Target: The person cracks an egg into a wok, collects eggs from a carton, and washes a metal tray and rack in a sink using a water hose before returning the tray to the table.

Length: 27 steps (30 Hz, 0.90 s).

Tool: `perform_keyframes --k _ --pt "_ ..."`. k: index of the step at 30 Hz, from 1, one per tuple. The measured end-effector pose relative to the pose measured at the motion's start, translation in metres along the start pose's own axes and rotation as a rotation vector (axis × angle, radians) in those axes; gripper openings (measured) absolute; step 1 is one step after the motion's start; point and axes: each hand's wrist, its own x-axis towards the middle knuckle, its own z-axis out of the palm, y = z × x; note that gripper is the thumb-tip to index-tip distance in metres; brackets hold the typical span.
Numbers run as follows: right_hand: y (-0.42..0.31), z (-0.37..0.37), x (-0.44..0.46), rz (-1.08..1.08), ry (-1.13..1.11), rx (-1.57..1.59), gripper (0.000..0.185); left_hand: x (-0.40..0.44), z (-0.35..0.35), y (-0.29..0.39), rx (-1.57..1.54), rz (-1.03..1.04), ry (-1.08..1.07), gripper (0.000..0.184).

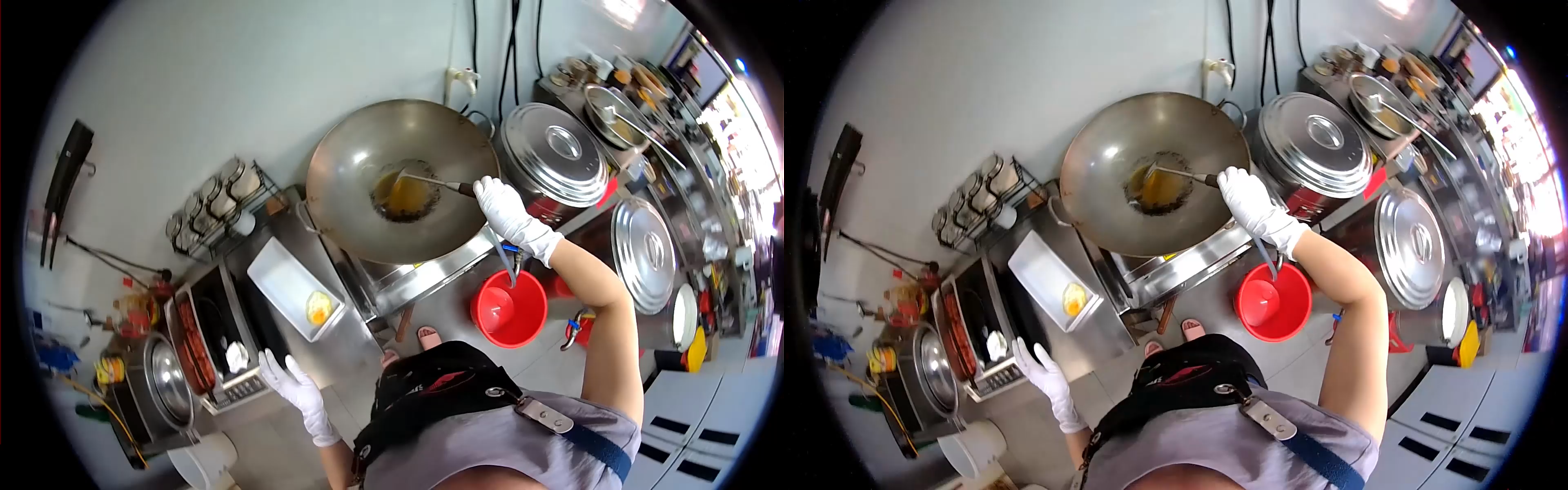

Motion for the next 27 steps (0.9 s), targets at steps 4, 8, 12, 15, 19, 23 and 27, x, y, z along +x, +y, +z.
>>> perform_keyframes --k 4,8,12,15,19,23,27 --pt "-0.013 0.003 0.027 -0.068 0.059 -0.094 0.005 0.001 0.000 -0.009 0.027 -0.031 -0.032 0.041" --pt "0.001 -0.013 0.047 0.027 0.080 0.025 0.006 0.012 -0.005 -0.021 -0.011 -0.076 -0.025 0.040" --pt "0.036 -0.073 0.071 0.185 -0.453 0.328 0.027 0.013 -0.013 -0.040 -0.072 -0.067 0.033 0.039" --pt "0.059 -0.078 0.086 0.179 -0.751 0.575 0.030 0.006 -0.018 -0.053 -0.194 -0.210 0.021 0.039" --pt "0.064 -0.068 0.090 0.255 -1.057 0.672 0.025 -0.005 -0.018 -0.079 -0.037 -0.214 0.006 0.038" --pt "0.030 -0.051 0.084 0.571 -0.998 0.971 0.024 -0.005 -0.018 -0.079 -0.042 -0.216 -0.004 0.037" --pt "-0.012 -0.013 0.066 0.770 -0.739 1.280 0.025 0.009 -0.014 -0.065 -0.107 -0.161 -0.020 0.036"
